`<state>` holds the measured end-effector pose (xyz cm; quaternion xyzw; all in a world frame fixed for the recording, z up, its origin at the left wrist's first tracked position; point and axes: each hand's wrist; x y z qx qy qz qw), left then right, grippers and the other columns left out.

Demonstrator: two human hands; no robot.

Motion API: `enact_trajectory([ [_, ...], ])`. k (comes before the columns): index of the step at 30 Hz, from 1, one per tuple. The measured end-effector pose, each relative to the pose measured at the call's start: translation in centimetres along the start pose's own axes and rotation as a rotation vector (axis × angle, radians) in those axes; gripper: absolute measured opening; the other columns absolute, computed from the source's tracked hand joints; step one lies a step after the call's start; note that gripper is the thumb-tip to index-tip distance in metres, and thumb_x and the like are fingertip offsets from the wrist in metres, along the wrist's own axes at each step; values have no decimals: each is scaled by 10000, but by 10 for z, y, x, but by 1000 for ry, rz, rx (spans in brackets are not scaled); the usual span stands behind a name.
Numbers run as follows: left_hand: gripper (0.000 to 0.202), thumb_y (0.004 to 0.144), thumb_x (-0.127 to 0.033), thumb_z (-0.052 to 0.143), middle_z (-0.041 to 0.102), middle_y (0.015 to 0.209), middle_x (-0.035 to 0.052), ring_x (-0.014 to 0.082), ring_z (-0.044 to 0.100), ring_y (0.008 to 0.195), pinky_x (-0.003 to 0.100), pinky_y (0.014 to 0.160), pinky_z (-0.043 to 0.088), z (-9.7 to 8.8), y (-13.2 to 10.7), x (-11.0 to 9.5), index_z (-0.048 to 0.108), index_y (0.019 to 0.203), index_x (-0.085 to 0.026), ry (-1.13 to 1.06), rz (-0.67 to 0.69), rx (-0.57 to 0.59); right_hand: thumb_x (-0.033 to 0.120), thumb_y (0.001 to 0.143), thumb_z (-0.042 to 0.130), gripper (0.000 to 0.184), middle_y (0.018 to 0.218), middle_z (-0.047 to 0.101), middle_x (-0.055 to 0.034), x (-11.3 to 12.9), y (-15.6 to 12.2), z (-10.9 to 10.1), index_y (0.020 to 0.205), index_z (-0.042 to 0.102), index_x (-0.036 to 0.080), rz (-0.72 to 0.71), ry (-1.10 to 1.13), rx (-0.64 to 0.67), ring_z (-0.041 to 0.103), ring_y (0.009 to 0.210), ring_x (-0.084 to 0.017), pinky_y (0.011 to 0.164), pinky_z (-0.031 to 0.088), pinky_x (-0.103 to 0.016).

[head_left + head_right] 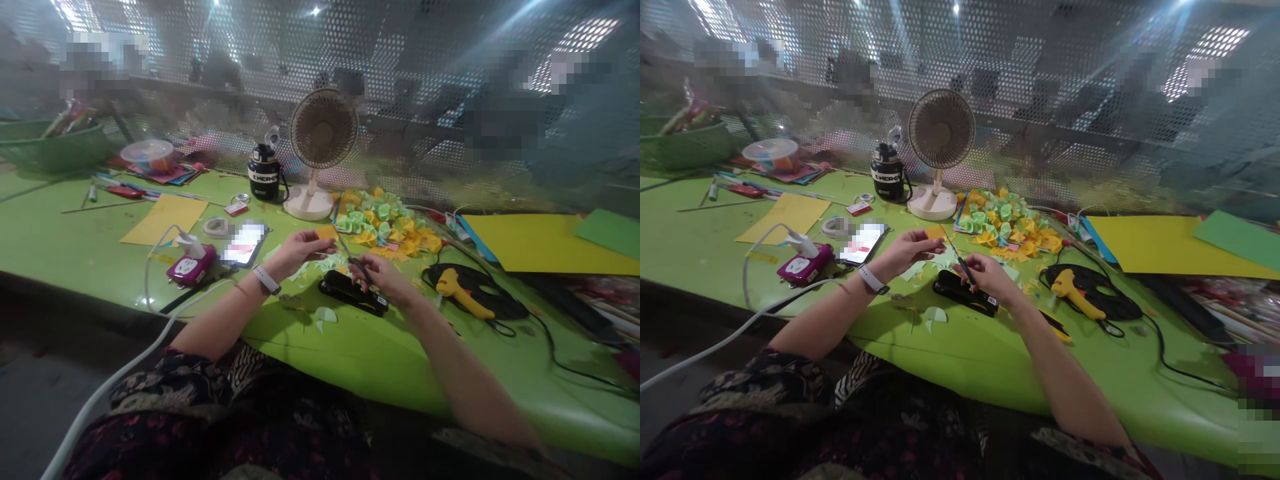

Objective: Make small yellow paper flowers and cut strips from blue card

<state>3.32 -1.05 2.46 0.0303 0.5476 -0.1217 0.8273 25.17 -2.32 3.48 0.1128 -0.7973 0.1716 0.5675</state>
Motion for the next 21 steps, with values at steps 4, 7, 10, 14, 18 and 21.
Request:
enact_trajectory([
  [4, 75, 842, -76, 734, 751, 828, 63, 83, 710, 729, 219, 763, 552, 0, 1, 0, 672, 804, -91, -33, -24, 10, 597, 590, 855, 508, 673, 644, -3, 0, 0, 0, 786, 615, 195, 6, -4, 8, 545, 561, -105, 492, 465, -229],
  [7, 63, 848, -46, 715, 753, 832, 72, 88, 711, 729, 236, 792, 560, 1, 1, 1, 678, 813, -83, -55, -30, 8, 593, 612, 840, 493, 679, 644, -5, -1, 0, 1, 797, 615, 196, -1, -17, 22, 554, 570, -110, 498, 467, -233],
  [10, 54, 852, -41, 709, 754, 820, 74, 90, 712, 722, 235, 791, 562, 3, 0, 1, 684, 823, -79, -66, -34, 2, 597, 621, 830, 491, 677, 641, -4, -1, 0, 1, 799, 610, 196, -2, -39, 22, 558, 570, -112, 499, 470, -235],
  [14, 67, 858, -31, 700, 754, 804, 81, 95, 721, 715, 224, 771, 569, 3, -1, 1, 681, 809, -73, -74, -32, 7, 619, 633, 815, 501, 668, 639, -2, 0, -1, 2, 795, 599, 197, -2, -70, 6, 535, 550, -105, 494, 456, -238],
  [18, 57, 865, -31, 694, 760, 813, 89, 95, 723, 711, 216, 760, 577, 2, -1, 2, 688, 824, -70, -80, -28, 28, 671, 626, 794, 540, 639, 632, 6, 0, -1, 2, 789, 583, 201, -10, -98, -7, 501, 522, -102, 473, 410, -239],
  [21, 72, 876, -27, 680, 762, 804, 83, 87, 722, 697, 199, 746, 577, 1, 0, 2, 691, 821, -72, -88, -35, 26, 700, 618, 784, 565, 625, 623, 16, -1, -1, 3, 790, 573, 205, -17, -123, -23, 482, 511, -101, 463, 374, -240],
])
Point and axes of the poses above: each hand's wrist, its own y-axis towards the middle knuckle, its own z-axis out of the palm, x = y × z
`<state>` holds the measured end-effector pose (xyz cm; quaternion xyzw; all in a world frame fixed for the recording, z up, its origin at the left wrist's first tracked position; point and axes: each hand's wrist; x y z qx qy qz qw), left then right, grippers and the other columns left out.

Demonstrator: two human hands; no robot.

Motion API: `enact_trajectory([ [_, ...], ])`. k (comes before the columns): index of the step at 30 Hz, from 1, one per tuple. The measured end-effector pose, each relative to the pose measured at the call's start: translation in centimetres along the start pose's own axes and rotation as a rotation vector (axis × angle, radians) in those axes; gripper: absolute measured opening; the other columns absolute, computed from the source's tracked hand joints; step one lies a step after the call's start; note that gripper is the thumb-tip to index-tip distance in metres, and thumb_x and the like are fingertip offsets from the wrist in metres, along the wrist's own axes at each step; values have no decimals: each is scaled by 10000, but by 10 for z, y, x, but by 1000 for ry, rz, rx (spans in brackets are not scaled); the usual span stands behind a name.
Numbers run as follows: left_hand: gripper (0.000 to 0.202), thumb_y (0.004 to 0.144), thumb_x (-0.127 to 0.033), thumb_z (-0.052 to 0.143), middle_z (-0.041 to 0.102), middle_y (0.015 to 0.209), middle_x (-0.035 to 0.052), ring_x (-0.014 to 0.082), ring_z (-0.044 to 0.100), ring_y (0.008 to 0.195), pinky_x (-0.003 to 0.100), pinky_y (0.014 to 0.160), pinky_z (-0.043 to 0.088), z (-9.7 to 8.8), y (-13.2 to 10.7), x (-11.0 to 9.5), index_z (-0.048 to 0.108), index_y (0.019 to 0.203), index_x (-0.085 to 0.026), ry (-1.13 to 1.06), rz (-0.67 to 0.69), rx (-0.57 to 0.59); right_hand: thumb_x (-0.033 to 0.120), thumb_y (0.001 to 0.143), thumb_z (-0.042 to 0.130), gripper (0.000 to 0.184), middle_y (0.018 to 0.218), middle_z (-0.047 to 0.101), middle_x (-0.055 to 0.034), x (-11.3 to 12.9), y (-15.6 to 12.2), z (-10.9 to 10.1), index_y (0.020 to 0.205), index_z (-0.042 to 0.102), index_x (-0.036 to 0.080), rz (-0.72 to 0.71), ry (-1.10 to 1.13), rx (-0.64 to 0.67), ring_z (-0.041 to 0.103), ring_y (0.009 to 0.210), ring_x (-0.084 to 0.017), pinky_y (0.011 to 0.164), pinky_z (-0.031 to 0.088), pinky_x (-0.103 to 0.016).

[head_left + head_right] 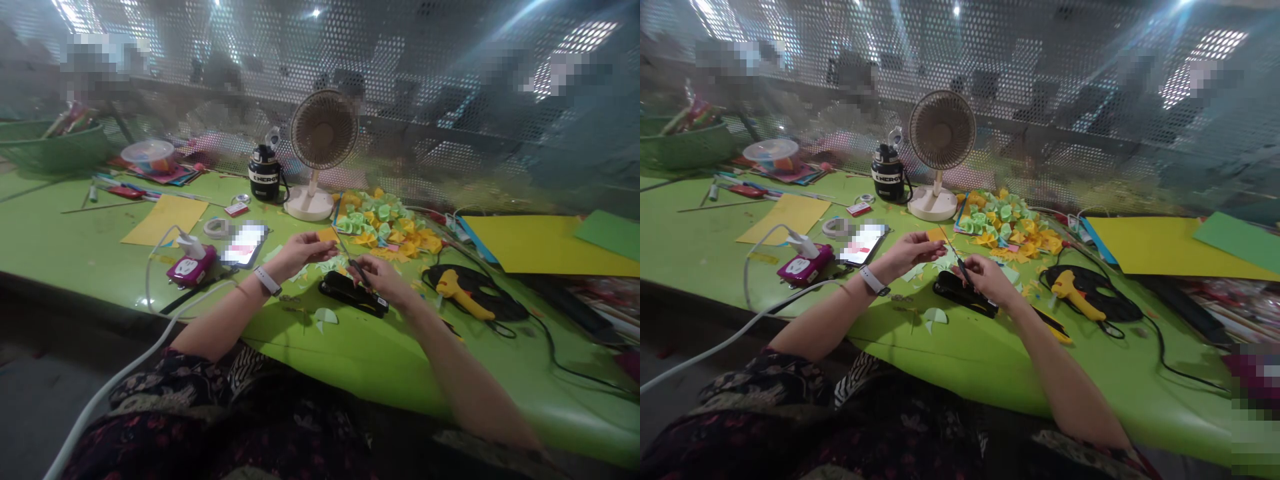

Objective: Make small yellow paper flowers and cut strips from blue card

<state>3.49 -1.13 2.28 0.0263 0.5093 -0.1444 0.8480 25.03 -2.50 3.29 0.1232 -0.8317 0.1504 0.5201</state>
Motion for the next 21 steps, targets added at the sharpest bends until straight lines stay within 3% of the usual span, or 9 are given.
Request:
enact_trajectory([
  [7, 67, 886, -54, 683, 769, 813, 84, 92, 727, 705, 224, 802, 587, 0, 0, 1, 697, 827, -83, -18, 0, -5, 737, 603, 771, 587, 604, 618, 11, 0, 0, 0, 754, 560, 211, -17, -51, -52, 480, 519, -116, 474, 336, -255],
  [15, 108, 921, -135, 672, 762, 763, 82, 91, 719, 659, 197, 719, 581, 4, 0, -3, 715, 834, -87, -14, -1, -105, 745, 631, 753, 576, 584, 625, -3, -6, 2, -1, 721, 570, 207, -61, -87, -90, 535, 543, -140, 527, 371, -273],
  [21, 106, 898, -160, 713, 757, 743, 66, 85, 707, 629, 205, 712, 580, 3, 1, -2, 696, 816, -93, 20, 28, -104, 767, 585, 764, 606, 562, 636, -4, 3, -2, -2, 716, 568, 208, -8, -75, -62, 498, 497, -123, 483, 335, -264],
])
Point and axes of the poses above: each hand's wrist, its own y-axis towards the middle knuckle, its own z-axis out of the palm, x = y × z
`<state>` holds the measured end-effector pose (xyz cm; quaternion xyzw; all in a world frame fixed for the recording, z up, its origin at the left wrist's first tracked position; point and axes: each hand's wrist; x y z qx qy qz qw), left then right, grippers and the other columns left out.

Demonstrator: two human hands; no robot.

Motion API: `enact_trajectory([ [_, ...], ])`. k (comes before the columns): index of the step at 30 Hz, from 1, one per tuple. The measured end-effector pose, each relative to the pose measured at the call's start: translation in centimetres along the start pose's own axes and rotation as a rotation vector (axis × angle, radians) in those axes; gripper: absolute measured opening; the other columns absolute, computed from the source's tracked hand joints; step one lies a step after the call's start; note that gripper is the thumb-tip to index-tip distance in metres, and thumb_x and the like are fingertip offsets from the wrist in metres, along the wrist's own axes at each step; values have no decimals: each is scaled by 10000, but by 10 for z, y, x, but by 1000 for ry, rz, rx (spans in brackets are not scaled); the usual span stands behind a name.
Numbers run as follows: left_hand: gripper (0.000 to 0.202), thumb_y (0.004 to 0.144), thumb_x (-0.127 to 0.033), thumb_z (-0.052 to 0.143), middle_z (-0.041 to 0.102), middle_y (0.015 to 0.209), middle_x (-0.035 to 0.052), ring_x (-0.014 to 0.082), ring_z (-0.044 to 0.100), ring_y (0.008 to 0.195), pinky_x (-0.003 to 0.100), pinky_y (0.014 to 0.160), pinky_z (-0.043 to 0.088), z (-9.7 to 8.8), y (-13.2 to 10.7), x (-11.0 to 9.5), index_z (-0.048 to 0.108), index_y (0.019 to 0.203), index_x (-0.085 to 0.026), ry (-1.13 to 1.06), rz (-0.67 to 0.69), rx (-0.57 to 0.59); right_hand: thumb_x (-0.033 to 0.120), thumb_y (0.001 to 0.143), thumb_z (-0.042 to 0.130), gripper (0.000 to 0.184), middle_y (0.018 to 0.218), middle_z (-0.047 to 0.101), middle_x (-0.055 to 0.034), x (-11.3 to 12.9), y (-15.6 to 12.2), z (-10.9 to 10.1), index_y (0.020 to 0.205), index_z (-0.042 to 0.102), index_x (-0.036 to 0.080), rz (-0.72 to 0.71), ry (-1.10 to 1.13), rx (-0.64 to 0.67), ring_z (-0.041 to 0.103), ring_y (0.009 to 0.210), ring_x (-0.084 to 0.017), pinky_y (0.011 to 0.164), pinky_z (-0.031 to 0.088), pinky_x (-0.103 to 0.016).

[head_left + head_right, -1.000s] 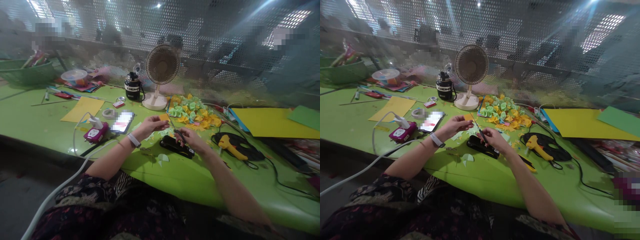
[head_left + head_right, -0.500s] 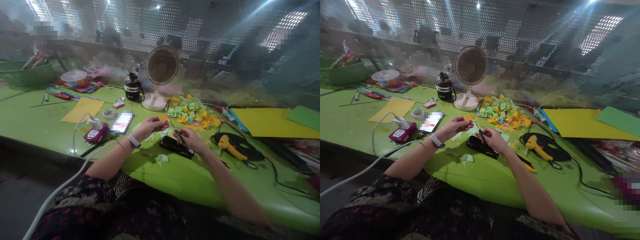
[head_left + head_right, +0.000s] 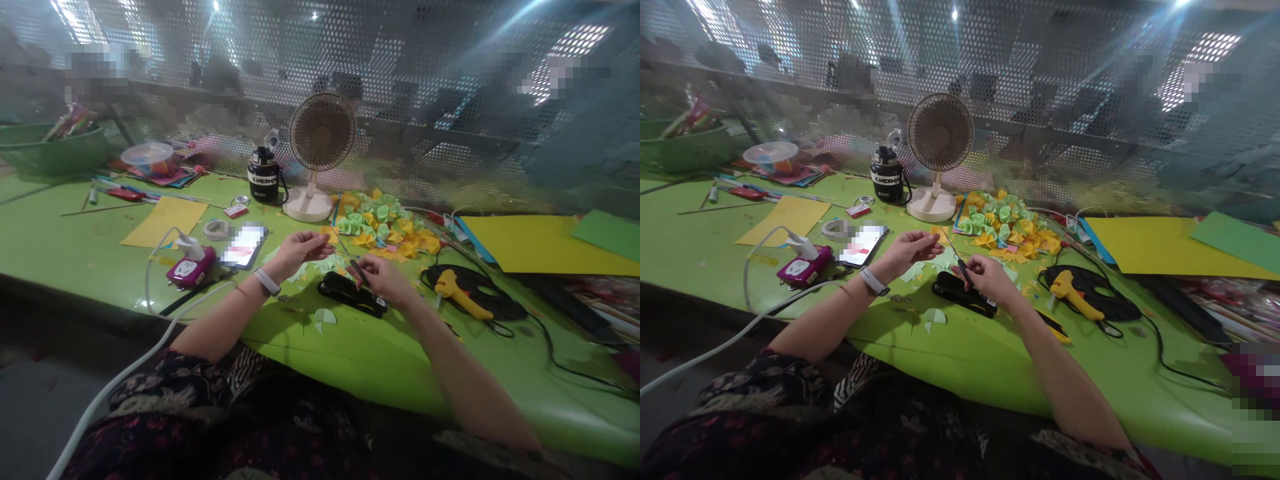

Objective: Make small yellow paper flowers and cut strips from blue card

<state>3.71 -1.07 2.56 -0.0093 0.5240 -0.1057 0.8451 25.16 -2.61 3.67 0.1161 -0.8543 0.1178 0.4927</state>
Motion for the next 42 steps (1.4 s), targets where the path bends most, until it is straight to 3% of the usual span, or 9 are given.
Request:
enact_trajectory([
  [6, 105, 884, -175, 733, 760, 773, 72, 94, 712, 658, 250, 777, 582, -3, 2, 5, 694, 831, -93, 51, 2, 76, 761, 594, 759, 597, 586, 653, -2, 3, -1, -1, 739, 575, 212, 5, 13, 17, 478, 478, -115, 451, 322, -260],
  [11, 116, 885, -186, 733, 765, 782, 79, 98, 712, 669, 260, 798, 582, -1, -1, 2, 696, 835, -89, 50, -11, 59, 738, 629, 759, 575, 592, 647, 1, -3, 1, 0, 760, 575, 209, -11, 23, 22, 484, 485, -117, 461, 318, -258],
  [18, 103, 925, -148, 669, 770, 782, 78, 112, 736, 718, 224, 739, 579, 2, -3, -1, 700, 842, -95, 21, -22, 13, 727, 652, 758, 560, 571, 626, 3, -8, 2, 1, 732, 570, 206, -50, 25, 5, 529, 518, -132, 513, 359, -265],
  [25, 96, 886, -177, 730, 759, 759, 49, 103, 733, 692, 211, 725, 578, -1, 2, 1, 697, 831, -106, -3, 18, -34, 760, 616, 759, 587, 541, 622, -4, -9, 4, 0, 698, 568, 210, -27, 19, 1, 467, 465, -117, 458, 304, -258],
  [33, 139, 847, -210, 779, 759, 733, 62, 102, 721, 642, 220, 711, 583, -4, 4, 6, 698, 846, -96, 62, 23, 68, 759, 578, 779, 613, 578, 653, -4, 4, -2, -1, 730, 571, 202, 36, 74, 42, 424, 425, -81, 407, 302, -232],
  [42, 178, 834, -256, 793, 759, 768, 56, 111, 731, 694, 203, 675, 574, -5, 3, 5, 704, 856, -103, 54, 41, 58, 763, 624, 754, 597, 555, 637, 2, -1, 0, 1, 723, 560, 207, -7, 52, 26, 404, 397, -78, 392, 271, -232],
])
Point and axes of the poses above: each hand's wrist, its own y-axis towards the middle knuckle, its own z-axis out of the palm, x = y × z
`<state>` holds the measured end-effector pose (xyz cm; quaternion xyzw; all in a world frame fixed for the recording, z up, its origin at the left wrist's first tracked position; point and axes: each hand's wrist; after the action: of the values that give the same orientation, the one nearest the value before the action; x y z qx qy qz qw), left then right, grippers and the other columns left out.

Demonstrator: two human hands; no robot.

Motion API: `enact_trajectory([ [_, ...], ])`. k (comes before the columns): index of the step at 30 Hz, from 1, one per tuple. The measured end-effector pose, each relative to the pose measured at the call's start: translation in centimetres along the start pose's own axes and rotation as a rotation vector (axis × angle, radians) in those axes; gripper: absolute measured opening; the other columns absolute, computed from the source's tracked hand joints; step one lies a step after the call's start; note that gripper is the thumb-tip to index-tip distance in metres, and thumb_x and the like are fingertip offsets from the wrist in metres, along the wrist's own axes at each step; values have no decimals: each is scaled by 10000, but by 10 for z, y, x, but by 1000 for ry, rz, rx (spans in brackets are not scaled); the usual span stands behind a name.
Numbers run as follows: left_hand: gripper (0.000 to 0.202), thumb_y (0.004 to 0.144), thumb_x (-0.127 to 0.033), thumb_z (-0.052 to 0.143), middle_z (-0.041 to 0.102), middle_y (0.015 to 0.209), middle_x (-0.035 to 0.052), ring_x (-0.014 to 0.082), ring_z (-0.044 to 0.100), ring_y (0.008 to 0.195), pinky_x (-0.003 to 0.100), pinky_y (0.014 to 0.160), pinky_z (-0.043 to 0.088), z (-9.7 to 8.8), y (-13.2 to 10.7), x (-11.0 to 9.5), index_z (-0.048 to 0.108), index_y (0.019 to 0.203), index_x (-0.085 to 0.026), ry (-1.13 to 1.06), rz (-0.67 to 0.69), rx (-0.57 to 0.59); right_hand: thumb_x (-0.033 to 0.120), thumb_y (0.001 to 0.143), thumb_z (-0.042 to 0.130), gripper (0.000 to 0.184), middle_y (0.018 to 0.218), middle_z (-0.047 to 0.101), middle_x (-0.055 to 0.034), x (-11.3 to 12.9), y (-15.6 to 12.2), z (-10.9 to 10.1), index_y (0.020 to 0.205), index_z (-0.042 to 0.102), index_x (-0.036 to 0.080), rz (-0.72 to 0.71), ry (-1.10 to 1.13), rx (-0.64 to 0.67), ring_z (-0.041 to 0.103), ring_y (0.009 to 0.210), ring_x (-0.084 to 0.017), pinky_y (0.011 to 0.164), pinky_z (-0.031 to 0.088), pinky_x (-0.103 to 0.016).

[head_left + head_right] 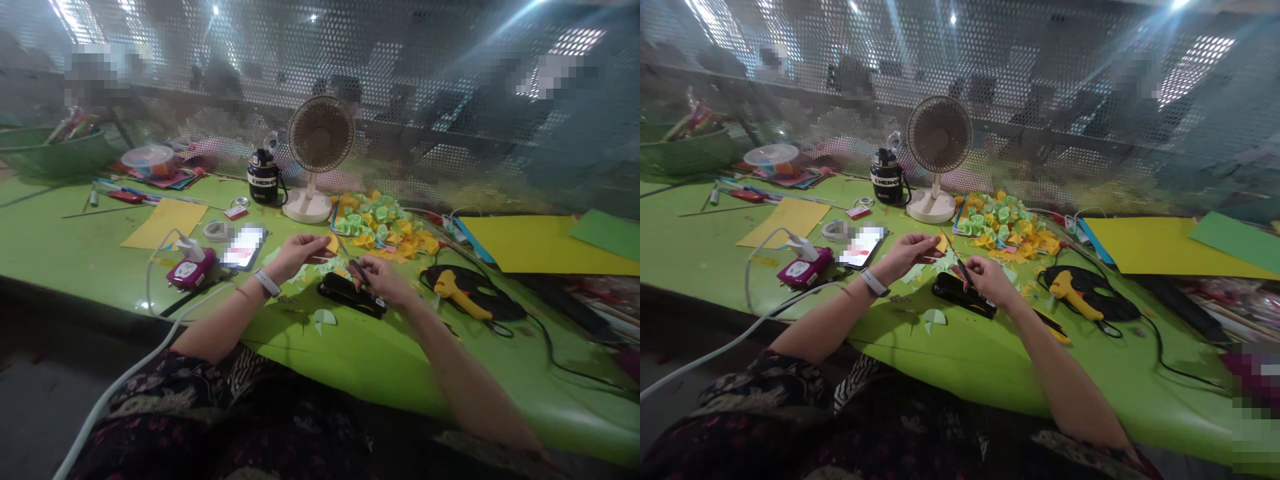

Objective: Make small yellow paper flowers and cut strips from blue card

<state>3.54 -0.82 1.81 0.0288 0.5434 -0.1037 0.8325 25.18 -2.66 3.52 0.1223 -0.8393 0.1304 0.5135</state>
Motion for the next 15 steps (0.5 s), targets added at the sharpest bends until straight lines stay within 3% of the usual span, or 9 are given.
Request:
enact_trajectory([
  [10, 184, 835, -279, 790, 730, 726, 30, 107, 715, 677, 226, 699, 574, -2, -1, -4, 698, 849, -120, 26, 36, -56, 770, 598, 765, 611, 553, 634, -4, 1, -1, -2, 724, 568, 206, 11, 23, -15, 410, 401, -80, 393, 282, -237],
  [15, 166, 840, -252, 778, 730, 775, 23, 125, 738, 697, 218, 673, 570, -2, -1, -4, 676, 875, -126, 3, 44, -56, 713, 600, 803, 575, 646, 672, -17, 4, 1, -8, 768, 596, 203, 28, 19, -52, 490, 483, -100, 442, 403, -248],
])
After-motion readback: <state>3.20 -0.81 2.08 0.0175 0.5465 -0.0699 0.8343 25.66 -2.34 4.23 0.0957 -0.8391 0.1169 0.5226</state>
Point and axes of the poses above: each hand's wrist, its own y-axis towards the middle knuckle, its own z-axis out of the palm, x = y × z
